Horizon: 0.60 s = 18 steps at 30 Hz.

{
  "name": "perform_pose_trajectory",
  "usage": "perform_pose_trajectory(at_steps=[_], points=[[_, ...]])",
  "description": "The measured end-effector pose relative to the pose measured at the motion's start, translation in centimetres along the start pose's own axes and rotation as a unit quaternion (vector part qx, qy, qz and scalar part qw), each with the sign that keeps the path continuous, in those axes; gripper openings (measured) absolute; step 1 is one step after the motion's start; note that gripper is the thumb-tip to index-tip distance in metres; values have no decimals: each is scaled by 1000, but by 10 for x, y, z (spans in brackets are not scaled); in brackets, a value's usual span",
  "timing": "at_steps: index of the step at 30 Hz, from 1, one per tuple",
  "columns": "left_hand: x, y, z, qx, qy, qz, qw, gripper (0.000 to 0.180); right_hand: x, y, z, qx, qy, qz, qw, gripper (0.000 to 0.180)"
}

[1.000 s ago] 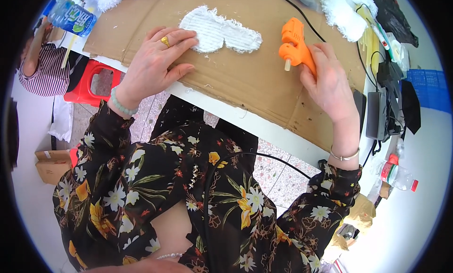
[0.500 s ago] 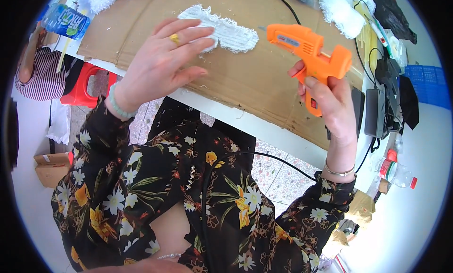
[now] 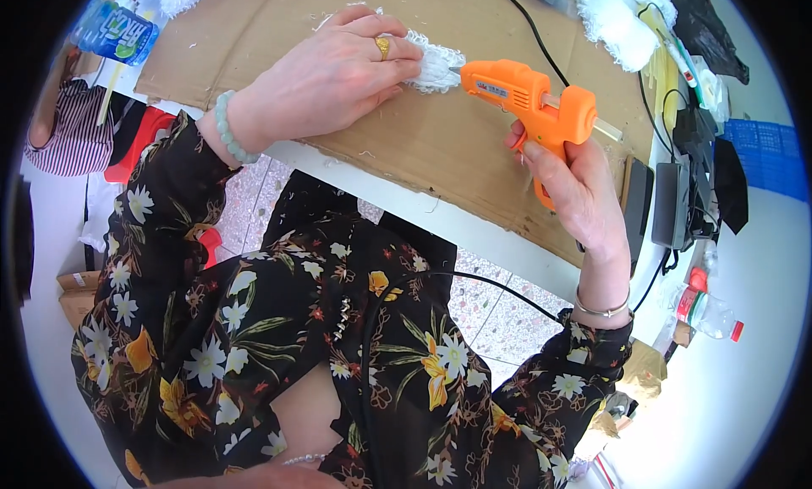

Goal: Applying hot glue to white decorative fabric elements to attach them to a base.

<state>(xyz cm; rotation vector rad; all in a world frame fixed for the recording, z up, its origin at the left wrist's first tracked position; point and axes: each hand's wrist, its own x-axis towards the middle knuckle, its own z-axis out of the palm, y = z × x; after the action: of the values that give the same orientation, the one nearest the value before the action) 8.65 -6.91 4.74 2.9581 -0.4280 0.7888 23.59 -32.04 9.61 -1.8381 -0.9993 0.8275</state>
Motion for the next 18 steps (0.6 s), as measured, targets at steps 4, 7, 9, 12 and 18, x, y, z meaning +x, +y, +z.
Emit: perform_pose_trajectory(at_steps=[4,7,9,12,18], points=[[0,1,0,3,0,-2,1000,11,3,0,-1,-31,-7,3,999,30],[-1,2,0,1,4,-5,1000,11,4,-1,-1,-49,-5,16,999,30],[-1,2,0,8,6,-1,1000,11,6,3,0,-42,-2,6,999,30],[-2,2,-1,17,-5,-3,1000,11,7,3,1,-44,2,1,999,30],[-2,2,-2,-11,-66,-29,997,20,4,1,1,-66,0,13,998,28]])
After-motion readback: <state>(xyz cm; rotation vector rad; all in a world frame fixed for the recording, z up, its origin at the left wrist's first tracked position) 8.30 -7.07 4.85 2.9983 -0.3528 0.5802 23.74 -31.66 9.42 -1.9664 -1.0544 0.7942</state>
